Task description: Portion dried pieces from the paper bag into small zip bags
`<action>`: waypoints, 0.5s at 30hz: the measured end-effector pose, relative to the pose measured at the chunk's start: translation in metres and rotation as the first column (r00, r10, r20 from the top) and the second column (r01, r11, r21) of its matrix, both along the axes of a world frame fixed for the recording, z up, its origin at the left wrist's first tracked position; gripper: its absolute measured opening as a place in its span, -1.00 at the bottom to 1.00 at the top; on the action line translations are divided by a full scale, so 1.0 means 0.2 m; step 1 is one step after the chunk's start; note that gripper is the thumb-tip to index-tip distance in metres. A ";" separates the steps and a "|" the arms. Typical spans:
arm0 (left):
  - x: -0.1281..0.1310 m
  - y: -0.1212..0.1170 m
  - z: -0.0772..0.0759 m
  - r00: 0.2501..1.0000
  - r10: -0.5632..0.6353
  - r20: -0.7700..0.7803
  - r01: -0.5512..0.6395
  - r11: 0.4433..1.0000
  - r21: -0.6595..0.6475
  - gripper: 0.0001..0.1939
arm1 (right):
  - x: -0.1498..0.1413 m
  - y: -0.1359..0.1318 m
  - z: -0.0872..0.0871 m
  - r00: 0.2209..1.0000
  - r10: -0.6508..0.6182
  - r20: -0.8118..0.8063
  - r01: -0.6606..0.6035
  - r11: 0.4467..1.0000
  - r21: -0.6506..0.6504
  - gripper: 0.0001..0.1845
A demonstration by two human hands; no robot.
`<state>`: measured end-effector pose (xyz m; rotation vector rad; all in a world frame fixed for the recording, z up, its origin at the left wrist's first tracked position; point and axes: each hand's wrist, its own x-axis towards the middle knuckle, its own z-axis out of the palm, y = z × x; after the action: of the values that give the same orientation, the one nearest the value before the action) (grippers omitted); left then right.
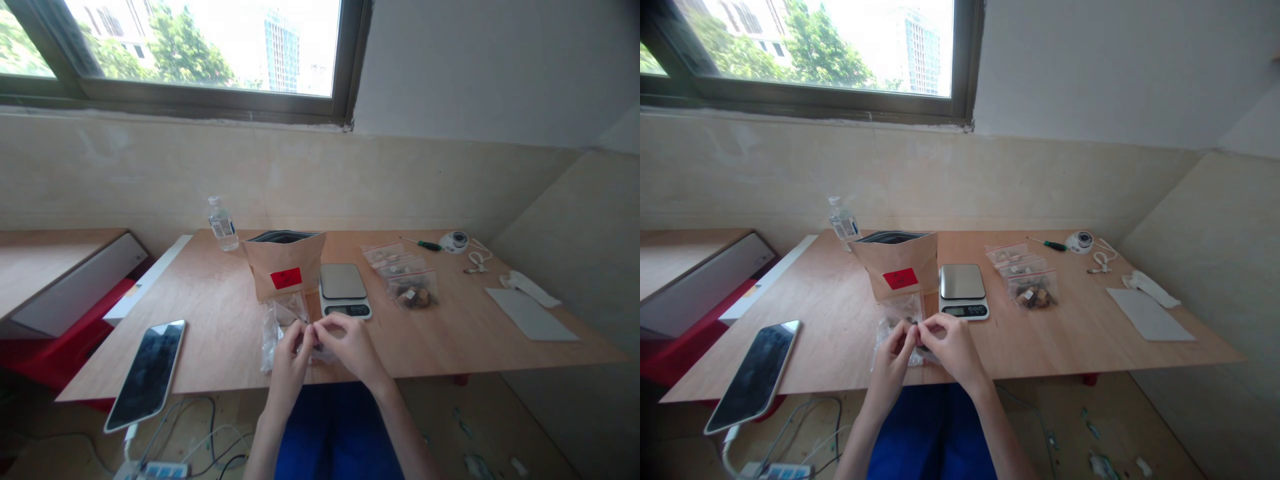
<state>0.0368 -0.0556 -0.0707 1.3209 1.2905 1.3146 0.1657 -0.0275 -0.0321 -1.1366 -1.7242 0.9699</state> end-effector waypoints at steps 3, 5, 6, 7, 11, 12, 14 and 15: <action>0.01 0.00 0.01 1.000 0.003 -0.007 -0.003 0.999 0.035 -0.71 | -0.01 -0.01 -0.01 0.995 -0.079 -0.064 0.078 0.997 -0.015 -0.79; 0.03 0.01 0.01 0.999 0.037 -0.023 -0.035 0.998 0.060 -0.72 | -0.03 -0.01 -0.02 0.989 -0.112 -0.092 0.113 0.994 0.009 -0.79; 0.03 0.01 0.02 0.998 0.056 -0.032 -0.053 0.996 0.072 -0.72 | -0.03 -0.01 -0.03 0.988 -0.122 -0.094 0.126 0.991 0.034 -0.79; 0.04 0.01 0.02 0.997 0.069 -0.042 -0.065 0.994 0.083 -0.72 | -0.03 -0.01 -0.03 0.986 -0.138 -0.093 0.144 0.988 0.064 -0.79; 0.04 0.00 0.04 0.992 0.086 -0.092 -0.077 0.993 0.093 -0.71 | 0.00 0.03 -0.03 0.938 -0.332 -0.105 0.342 0.933 0.110 -0.75; 0.03 -0.01 0.05 0.990 0.094 -0.106 -0.085 0.992 0.093 -0.70 | 0.02 0.05 -0.02 0.902 -0.409 -0.141 0.422 0.902 0.088 -0.72; 0.01 -0.03 0.05 0.986 0.102 -0.128 -0.089 0.991 0.104 -0.68 | 0.06 0.08 0.02 0.811 -0.534 -0.241 0.557 0.830 0.036 -0.67; 0.00 -0.03 0.04 0.987 0.089 -0.132 -0.074 0.991 0.115 -0.67 | 0.07 0.09 0.04 0.771 -0.566 -0.292 0.596 0.803 0.016 -0.65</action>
<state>0.0369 -0.0614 -0.0619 1.4693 1.3961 1.3886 0.1804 -0.0097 -0.0237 -1.2867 -1.0734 0.5943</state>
